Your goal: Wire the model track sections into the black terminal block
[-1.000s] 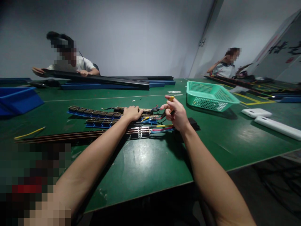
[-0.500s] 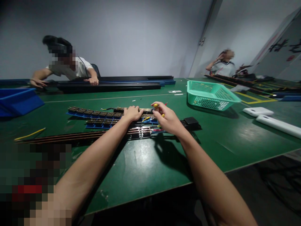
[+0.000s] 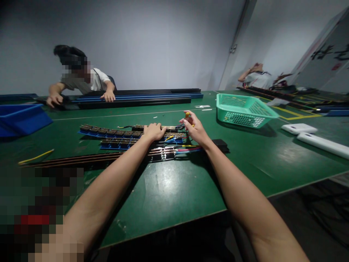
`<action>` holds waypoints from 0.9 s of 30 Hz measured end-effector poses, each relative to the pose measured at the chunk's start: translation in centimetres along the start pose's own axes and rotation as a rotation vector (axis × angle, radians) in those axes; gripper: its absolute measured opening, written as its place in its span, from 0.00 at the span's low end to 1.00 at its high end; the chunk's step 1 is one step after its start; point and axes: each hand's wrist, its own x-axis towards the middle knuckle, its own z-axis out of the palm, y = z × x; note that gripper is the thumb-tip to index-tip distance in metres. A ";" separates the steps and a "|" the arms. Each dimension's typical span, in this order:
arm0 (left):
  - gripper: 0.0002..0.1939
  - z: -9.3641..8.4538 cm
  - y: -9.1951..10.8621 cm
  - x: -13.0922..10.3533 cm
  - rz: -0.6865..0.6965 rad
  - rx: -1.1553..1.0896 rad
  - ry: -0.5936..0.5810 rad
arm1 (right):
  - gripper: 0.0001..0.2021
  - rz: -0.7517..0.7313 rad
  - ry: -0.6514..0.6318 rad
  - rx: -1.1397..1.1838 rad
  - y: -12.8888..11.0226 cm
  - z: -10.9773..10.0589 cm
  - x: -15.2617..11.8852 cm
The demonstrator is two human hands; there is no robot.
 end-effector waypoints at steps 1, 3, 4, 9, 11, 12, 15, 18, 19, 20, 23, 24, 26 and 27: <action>0.30 0.0 0.0 0.0 0.000 -0.003 0.000 | 0.22 0.001 -0.011 -0.003 0.1 0.0 -0.1; 0.30 0.1 -0.1 0.0 -0.004 -0.008 0.001 | 0.21 -0.010 -0.010 -0.011 0.1 -0.1 -0.2; 0.29 0.1 -0.1 0.0 -0.005 -0.010 0.002 | 0.21 -0.024 0.006 -0.016 0.0 -0.1 -0.3; 0.30 0.1 -0.2 0.0 -0.005 -0.024 0.002 | 0.21 -0.066 0.113 0.045 -0.4 -0.1 -0.6; 0.30 0.1 -0.2 0.0 -0.002 -0.028 0.001 | 0.22 -0.059 0.125 0.077 -0.7 0.0 -0.7; 0.30 0.1 -0.1 0.0 -0.002 -0.028 0.001 | 0.22 -0.067 0.134 0.084 -0.8 0.0 -0.8; 0.31 0.1 -0.1 0.1 -0.012 -0.027 0.000 | 0.22 -0.109 0.163 0.096 -1.0 0.1 -1.0; 0.31 0.0 0.0 0.0 -0.011 -0.026 -0.006 | 0.24 -0.067 0.132 0.095 -0.6 0.0 -0.8; 0.32 0.0 0.0 0.0 -0.009 -0.025 -0.008 | 0.24 -0.044 0.108 0.079 -0.3 0.0 -0.7; 0.32 0.0 0.0 0.0 -0.007 -0.025 -0.008 | 0.23 -0.031 0.082 0.049 0.0 -0.1 -0.6; 0.32 0.0 0.1 -0.1 -0.006 -0.021 -0.003 | 0.17 -0.076 -0.009 -0.152 1.1 -0.2 -0.5; 0.31 0.0 0.1 -0.1 -0.005 -0.018 0.002 | 0.14 -0.101 -0.063 -0.250 1.4 -0.1 -0.6; 0.31 0.1 0.0 -0.1 0.000 -0.014 0.015 | 0.12 -0.144 -0.210 -0.448 1.8 0.0 -0.9; 0.31 0.1 0.0 -0.2 0.001 -0.012 0.021 | 0.12 -0.162 -0.282 -0.531 1.8 0.2 -1.1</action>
